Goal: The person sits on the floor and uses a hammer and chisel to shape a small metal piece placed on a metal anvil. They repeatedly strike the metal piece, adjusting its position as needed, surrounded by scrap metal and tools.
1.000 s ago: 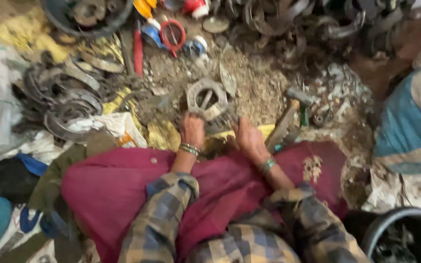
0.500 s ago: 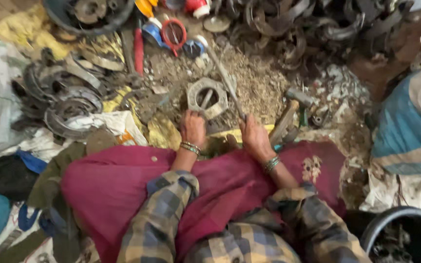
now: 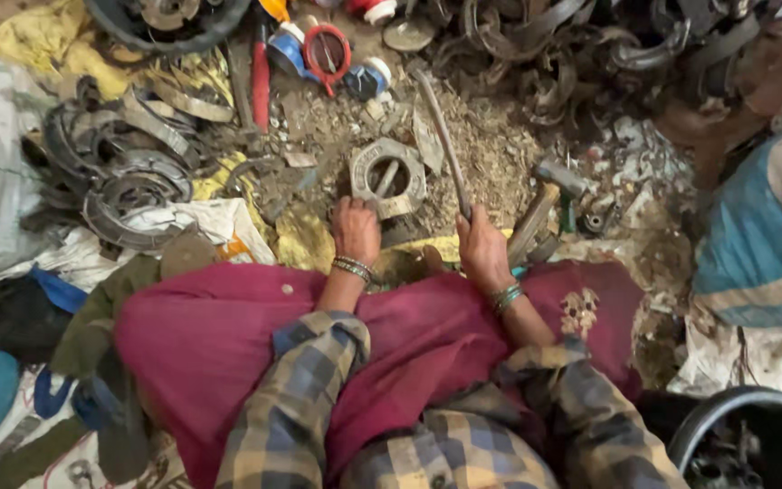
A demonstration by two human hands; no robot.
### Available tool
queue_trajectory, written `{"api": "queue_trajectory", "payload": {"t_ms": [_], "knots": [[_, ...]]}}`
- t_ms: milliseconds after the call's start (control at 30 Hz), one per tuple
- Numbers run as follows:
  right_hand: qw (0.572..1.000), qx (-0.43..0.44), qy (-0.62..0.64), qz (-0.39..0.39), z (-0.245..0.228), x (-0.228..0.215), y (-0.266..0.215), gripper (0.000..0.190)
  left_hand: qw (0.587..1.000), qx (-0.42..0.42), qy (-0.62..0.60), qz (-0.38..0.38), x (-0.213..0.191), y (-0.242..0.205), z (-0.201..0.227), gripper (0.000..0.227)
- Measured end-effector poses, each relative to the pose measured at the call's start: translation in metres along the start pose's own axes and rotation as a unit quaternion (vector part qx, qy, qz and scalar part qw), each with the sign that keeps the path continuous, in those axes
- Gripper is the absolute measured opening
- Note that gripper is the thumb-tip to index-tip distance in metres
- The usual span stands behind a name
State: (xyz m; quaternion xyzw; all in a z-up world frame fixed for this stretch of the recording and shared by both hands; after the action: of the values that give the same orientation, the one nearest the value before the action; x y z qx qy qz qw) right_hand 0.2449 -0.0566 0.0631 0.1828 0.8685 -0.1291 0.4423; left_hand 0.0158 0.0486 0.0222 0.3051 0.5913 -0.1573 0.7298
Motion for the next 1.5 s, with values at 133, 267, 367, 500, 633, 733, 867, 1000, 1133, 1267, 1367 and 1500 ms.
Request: {"api": "queue_trajectory", "payload": {"t_ms": [133, 267, 367, 500, 633, 733, 867, 1000, 1133, 1267, 1367, 1500], "knots": [[0.997, 0.011, 0.074, 0.019, 0.001, 0.009, 0.008, 0.025, 0.990, -0.013, -0.123, 0.073, 0.003, -0.005, -0.010, 0.038], [0.996, -0.062, -0.032, 0.052, 0.026, 0.030, 0.026, 0.024, 0.988, -0.080, -0.133, 0.011, 0.040, 0.007, -0.016, 0.020], [0.997, 0.071, 0.010, 0.025, 0.063, 0.045, 0.042, 0.039, 0.978, -0.126, -0.163, 0.017, 0.045, 0.008, -0.020, 0.021], [0.993, 0.031, -0.108, 0.034, 0.067, 0.042, 0.043, 0.043, 0.951, -0.160, -0.229, 0.136, -0.003, -0.001, -0.035, 0.024], [0.994, 0.041, -0.096, 0.032, 0.053, 0.025, 0.033, 0.037, 0.915, -0.272, -0.254, 0.153, -0.051, -0.013, -0.090, 0.022], [0.990, 0.022, -0.132, 0.051, 0.047, 0.011, 0.022, 0.033, 0.840, -0.275, -0.337, 0.325, -0.090, -0.039, -0.150, 0.016], [0.996, -0.006, -0.065, 0.066, 0.040, 0.005, 0.027, 0.030, 0.738, -0.344, -0.301, 0.497, -0.125, -0.114, -0.226, 0.066], [0.995, 0.012, -0.086, 0.053, 0.041, 0.010, 0.028, 0.030, 0.773, -0.396, -0.192, 0.457, -0.117, -0.148, -0.267, 0.091], [0.998, 0.019, -0.042, 0.030, 0.042, 0.006, 0.026, 0.027, 0.734, -0.444, -0.288, 0.425, -0.063, -0.141, -0.295, 0.091], [0.996, 0.058, 0.050, -0.040, 0.040, 0.010, 0.024, 0.027, 0.796, -0.404, -0.179, 0.413, -0.055, -0.132, -0.295, 0.086], [0.996, 0.054, 0.051, -0.052, 0.039, 0.009, 0.021, 0.028, 0.794, -0.456, -0.185, 0.357, -0.047, -0.137, -0.283, 0.082], [0.995, 0.065, 0.059, -0.054, 0.041, 0.010, 0.022, 0.028, 0.809, -0.448, -0.161, 0.346, -0.050, -0.135, -0.270, 0.067]]}}
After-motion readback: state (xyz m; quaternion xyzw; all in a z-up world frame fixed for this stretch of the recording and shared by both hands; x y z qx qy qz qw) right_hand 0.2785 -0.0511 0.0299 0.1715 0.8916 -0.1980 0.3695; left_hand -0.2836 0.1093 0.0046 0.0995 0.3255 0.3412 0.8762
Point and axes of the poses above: each hand's wrist, its own y-axis towards the middle knuckle, its own x-axis out of the palm, z = x × y, the point moved 6 cm from there along y, towards the middle knuckle, and after that the axes turned 15 degrees about x, right-handed, at the moved point
